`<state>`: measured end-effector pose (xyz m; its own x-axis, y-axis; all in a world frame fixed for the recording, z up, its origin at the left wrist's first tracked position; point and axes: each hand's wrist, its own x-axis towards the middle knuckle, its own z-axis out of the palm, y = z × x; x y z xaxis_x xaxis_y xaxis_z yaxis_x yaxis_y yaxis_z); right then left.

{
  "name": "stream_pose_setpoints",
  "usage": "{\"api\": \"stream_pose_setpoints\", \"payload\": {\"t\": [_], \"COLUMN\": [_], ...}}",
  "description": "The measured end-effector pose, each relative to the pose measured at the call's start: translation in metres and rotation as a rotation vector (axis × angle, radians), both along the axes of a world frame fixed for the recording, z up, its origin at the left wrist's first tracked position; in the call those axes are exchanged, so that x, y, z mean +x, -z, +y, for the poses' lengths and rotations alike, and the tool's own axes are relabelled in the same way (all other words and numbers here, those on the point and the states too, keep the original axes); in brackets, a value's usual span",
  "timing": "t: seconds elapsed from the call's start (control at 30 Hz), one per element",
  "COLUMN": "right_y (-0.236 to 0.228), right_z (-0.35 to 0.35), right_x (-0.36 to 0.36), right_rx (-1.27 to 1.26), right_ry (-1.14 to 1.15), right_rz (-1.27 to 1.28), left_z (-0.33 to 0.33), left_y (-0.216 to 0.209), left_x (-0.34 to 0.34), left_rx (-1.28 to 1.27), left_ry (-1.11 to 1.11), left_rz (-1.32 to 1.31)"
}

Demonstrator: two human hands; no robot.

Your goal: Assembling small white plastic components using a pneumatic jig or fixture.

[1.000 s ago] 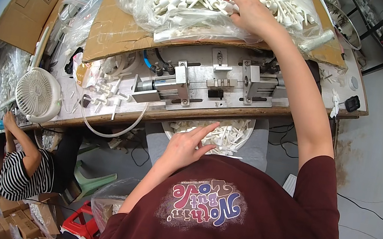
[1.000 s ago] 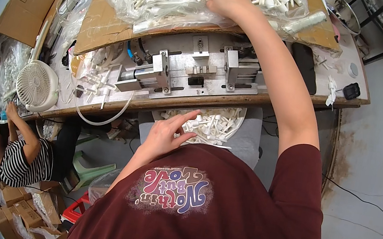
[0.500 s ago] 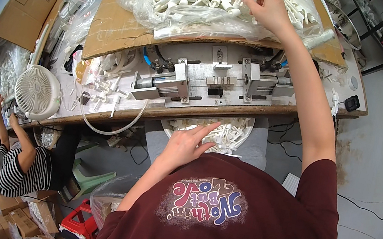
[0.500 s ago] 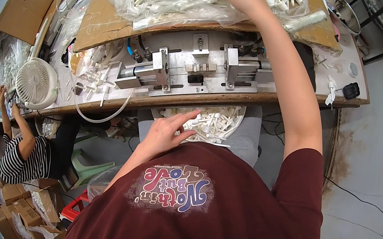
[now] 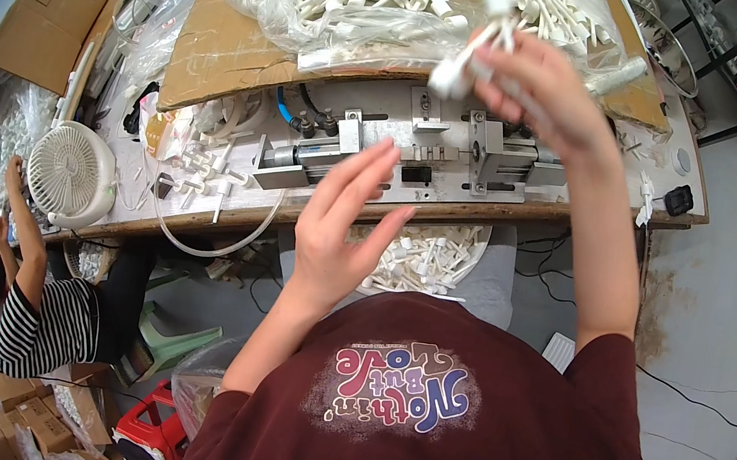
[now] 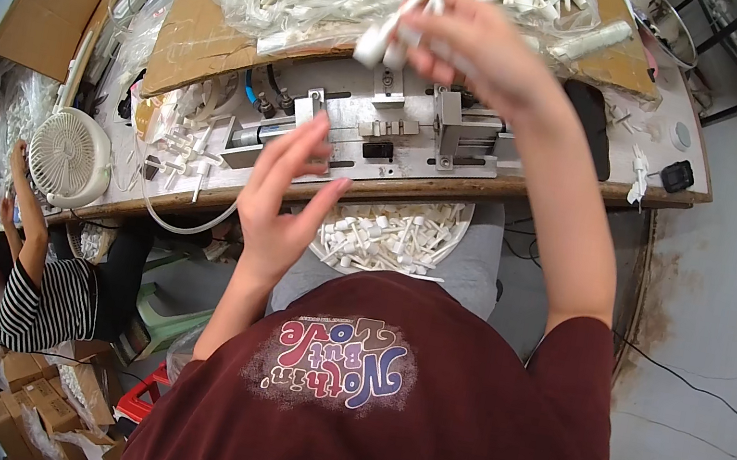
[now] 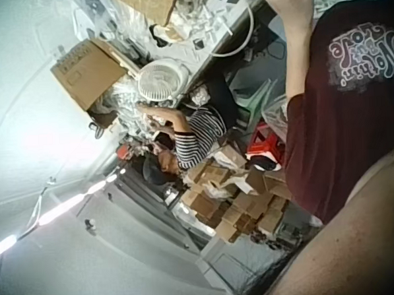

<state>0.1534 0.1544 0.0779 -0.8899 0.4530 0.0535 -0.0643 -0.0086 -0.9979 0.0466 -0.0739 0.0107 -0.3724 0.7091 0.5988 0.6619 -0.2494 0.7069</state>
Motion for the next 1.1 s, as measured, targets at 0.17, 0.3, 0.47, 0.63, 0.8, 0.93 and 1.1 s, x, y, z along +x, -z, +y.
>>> {"api": "stream_pose_setpoints", "payload": {"t": [0.17, 0.3, 0.47, 0.63, 0.8, 0.93, 1.1], "right_y": [0.039, 0.060, 0.069, 0.081, 0.086, 0.076, 0.069], "right_z": [-0.056, -0.068, -0.067, -0.071, -0.075, -0.082, -0.085], "right_x": [0.025, 0.043, 0.058, 0.053, 0.058, 0.060, 0.062], "right_rx": [-0.302, -0.412, -0.463, -0.385, -0.363, -0.324, -0.256], "right_ry": [-0.196, -0.006, 0.107, 0.228, 0.253, 0.245, 0.276], "right_rz": [-0.076, -0.054, 0.002, -0.038, -0.012, 0.020, 0.050], "left_z": [0.008, 0.001, 0.011, 0.019, 0.028, 0.029, 0.030], "left_y": [-0.015, 0.001, 0.041, 0.067, 0.062, 0.058, 0.057], "left_x": [0.000, 0.007, 0.007, 0.002, 0.000, 0.000, -0.002], "left_rx": [-0.030, -0.110, -0.208, -0.234, -0.253, -0.290, -0.309], "left_ry": [0.119, 0.118, -0.025, -0.101, -0.120, -0.115, -0.103], "left_rz": [0.134, 0.059, 0.201, 0.456, 0.540, 0.533, 0.527]}}
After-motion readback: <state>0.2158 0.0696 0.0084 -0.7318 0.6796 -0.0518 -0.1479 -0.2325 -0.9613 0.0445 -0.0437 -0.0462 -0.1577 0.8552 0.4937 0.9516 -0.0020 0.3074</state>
